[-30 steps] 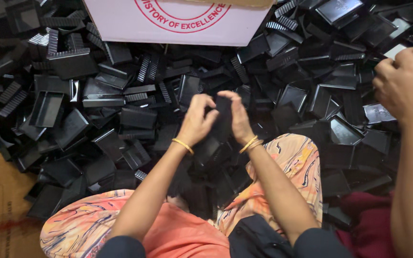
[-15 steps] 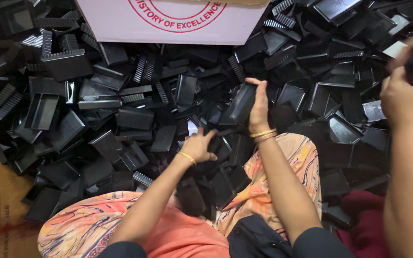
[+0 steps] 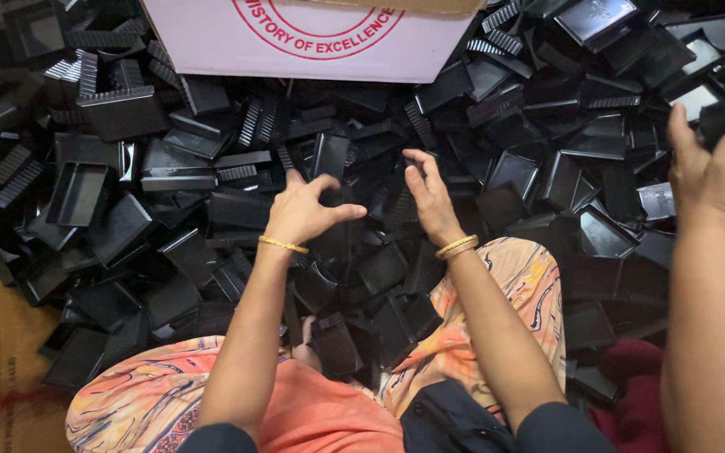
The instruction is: The person sits on the floor and repeatedly picks up small black plastic parts from a large pile, inspects them by turning them over, and places them into a cardboard box. The process continues throughout the clip with the person handling the parts one at a time.
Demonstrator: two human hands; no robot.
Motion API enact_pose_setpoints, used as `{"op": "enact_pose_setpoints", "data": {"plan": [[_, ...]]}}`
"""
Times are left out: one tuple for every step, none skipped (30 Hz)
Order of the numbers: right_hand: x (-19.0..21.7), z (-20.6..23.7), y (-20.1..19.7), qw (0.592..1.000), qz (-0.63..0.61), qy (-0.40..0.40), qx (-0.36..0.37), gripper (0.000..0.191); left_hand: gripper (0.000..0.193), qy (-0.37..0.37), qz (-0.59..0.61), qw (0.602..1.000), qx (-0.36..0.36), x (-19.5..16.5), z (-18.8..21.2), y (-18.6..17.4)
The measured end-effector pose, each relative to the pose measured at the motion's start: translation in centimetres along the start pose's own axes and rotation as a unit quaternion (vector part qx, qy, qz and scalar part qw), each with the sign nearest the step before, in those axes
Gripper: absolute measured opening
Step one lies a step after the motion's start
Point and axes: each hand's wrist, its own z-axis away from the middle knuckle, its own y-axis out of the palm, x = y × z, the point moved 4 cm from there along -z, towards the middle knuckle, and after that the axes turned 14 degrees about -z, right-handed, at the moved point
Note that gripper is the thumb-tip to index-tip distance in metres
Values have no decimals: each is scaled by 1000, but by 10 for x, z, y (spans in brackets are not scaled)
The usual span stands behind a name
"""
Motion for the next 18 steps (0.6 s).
{"op": "enact_pose_setpoints", "data": {"plan": [[0,-1,-1,1000,-3,-6,0,53,70,-16,-11,999,31,2,0,3],[1,-2,-2,1000,-13,-10,2,52,69,1,23,1000,-9,0,-2,1],[1,-2,-2,1000,-24,-14,3,51,68,19,57,997,-48,-2,-3,0],[2,-3,-2,999,-34,-18,2,50,67,37,91,991,-88,-5,-5,0],[0,-3,-1,997,-72,15,10,54,63,56,199,965,-164,-8,-5,-1],[-2,-3,0,993,-109,48,17,57,59,74,304,920,-236,-10,-4,-2],[-3,-2,2,986,-146,82,25,62,56,91,403,859,-302,-11,-1,-1],[1,-1,6,972,-218,68,62,65,57,88,442,852,-268,-15,-2,6],[5,0,9,951,-287,55,101,69,58,83,479,842,-233,-19,-2,14],[9,2,12,923,-354,43,140,74,59,79,516,829,-200,-22,-1,21],[12,3,12,918,-369,36,143,77,56,125,427,864,-238,-27,4,20],[15,4,10,912,-383,29,144,81,52,169,332,888,-271,-33,10,19],[17,4,9,906,-398,21,143,85,49,212,234,901,-298,-38,16,19],[19,5,8,910,-386,19,152,88,50,209,211,913,-280,-39,18,21],[20,6,6,913,-374,16,160,90,52,206,188,924,-261,-39,20,23],[21,6,6,916,-363,14,169,93,55,202,164,935,-243,-39,21,24],[22,7,5,916,-362,3,175,93,55,207,144,935,-251,-39,23,23],[23,7,4,915,-360,-9,182,94,56,211,124,934,-260,-39,24,22]]}}
